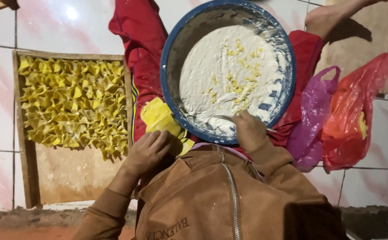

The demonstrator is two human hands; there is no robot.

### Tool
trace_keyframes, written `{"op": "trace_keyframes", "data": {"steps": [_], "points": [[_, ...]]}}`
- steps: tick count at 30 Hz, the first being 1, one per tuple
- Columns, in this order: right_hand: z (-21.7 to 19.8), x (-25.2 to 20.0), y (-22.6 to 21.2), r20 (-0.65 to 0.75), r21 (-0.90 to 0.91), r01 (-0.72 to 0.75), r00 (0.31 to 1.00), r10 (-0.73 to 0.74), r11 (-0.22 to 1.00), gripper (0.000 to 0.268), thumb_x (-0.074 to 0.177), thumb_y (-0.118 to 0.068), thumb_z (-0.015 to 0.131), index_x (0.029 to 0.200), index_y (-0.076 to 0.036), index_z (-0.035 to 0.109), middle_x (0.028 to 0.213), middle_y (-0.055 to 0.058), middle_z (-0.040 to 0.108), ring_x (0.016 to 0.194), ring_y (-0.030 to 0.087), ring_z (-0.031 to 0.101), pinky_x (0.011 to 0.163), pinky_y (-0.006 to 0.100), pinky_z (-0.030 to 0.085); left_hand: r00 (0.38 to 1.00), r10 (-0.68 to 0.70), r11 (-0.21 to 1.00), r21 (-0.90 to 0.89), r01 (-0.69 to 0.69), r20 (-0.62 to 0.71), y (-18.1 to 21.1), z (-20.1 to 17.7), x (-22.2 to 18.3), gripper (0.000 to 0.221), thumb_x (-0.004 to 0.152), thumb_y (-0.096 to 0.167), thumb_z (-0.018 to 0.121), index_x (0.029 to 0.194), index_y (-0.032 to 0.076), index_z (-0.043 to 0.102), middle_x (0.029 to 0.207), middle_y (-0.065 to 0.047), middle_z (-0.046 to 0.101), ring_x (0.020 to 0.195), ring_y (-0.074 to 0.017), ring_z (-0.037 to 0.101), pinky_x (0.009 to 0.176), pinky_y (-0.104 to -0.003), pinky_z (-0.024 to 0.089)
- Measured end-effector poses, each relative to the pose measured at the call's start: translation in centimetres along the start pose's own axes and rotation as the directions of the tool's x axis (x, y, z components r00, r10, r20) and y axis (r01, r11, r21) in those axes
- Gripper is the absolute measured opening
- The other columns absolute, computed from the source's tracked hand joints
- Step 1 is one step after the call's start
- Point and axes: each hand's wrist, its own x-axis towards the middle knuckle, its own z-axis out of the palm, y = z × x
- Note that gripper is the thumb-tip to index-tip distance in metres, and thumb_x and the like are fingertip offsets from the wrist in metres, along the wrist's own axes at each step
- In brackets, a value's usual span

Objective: A person sitting on the floor fills yellow dough wrappers with a white mixture using a fork and folds them into dumplings, placing them on a wooden tray.

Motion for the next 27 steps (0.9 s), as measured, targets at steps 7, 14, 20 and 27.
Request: {"op": "trace_keyframes", "data": {"steps": [7, 14, 20, 27], "points": [[-1.7, 0.2, 0.0, 0.324, 0.052, -0.034, 0.946, 0.016, 0.998, 0.020, 0.092, -0.015, 0.054, 0.088, -0.021, 0.072, 0.087, 0.003, 0.059, 0.076, 0.034, 0.070, 0.070, 0.044, 0.057, 0.996, 0.080, 0.997, -0.011, -0.081, -0.033, -0.5, 0.3, -0.3, 0.026, 0.107, 0.015, 0.045, 0.095, 0.010, 0.067, 0.104, -0.019, 0.061, 0.089, -0.0355, 0.062, 0.074, -0.039, 0.053], [-3.9, -0.5, -0.4, 0.507, 0.029, -0.138, 0.856, 0.105, 0.990, 0.018, 0.093, -0.011, 0.055, 0.094, -0.011, 0.073, 0.094, 0.011, 0.062, 0.082, 0.039, 0.071, 0.074, 0.050, 0.058, 0.993, 0.117, 0.993, -0.006, -0.117, -0.016, -1.2, -0.3, 0.4, 0.029, 0.108, 0.013, 0.039, 0.095, 0.009, 0.065, 0.102, -0.018, 0.058, 0.088, -0.0338, 0.060, 0.074, -0.036, 0.053], [-1.8, 1.8, 0.3, 0.661, 0.148, -0.317, 0.736, 0.144, 0.937, 0.025, 0.094, -0.013, 0.054, 0.095, -0.012, 0.079, 0.088, 0.015, 0.072, 0.089, 0.039, 0.074, 0.075, 0.049, 0.060, 0.998, 0.030, 0.998, -0.050, -0.033, -0.058, -0.8, 0.7, -0.6, 0.025, 0.106, 0.017, 0.048, 0.093, 0.009, 0.067, 0.098, -0.015, 0.061, 0.083, -0.0304, 0.064, 0.069, -0.034, 0.054], [-9.2, 3.4, -3.0, 0.510, 0.677, -0.439, 0.858, 0.053, 0.591, 0.014, 0.090, -0.008, 0.069, 0.099, -0.001, 0.079, 0.092, 0.025, 0.076, 0.088, 0.030, 0.073, 0.079, 0.047, 0.055, 0.825, -0.565, 0.723, -0.499, 0.477, -0.030, 0.2, 0.2, -0.2, 0.012, 0.088, 0.012, 0.075, 0.099, 0.008, 0.078, 0.096, -0.011, 0.072, 0.083, -0.0297, 0.072, 0.075, -0.038, 0.058]]}}
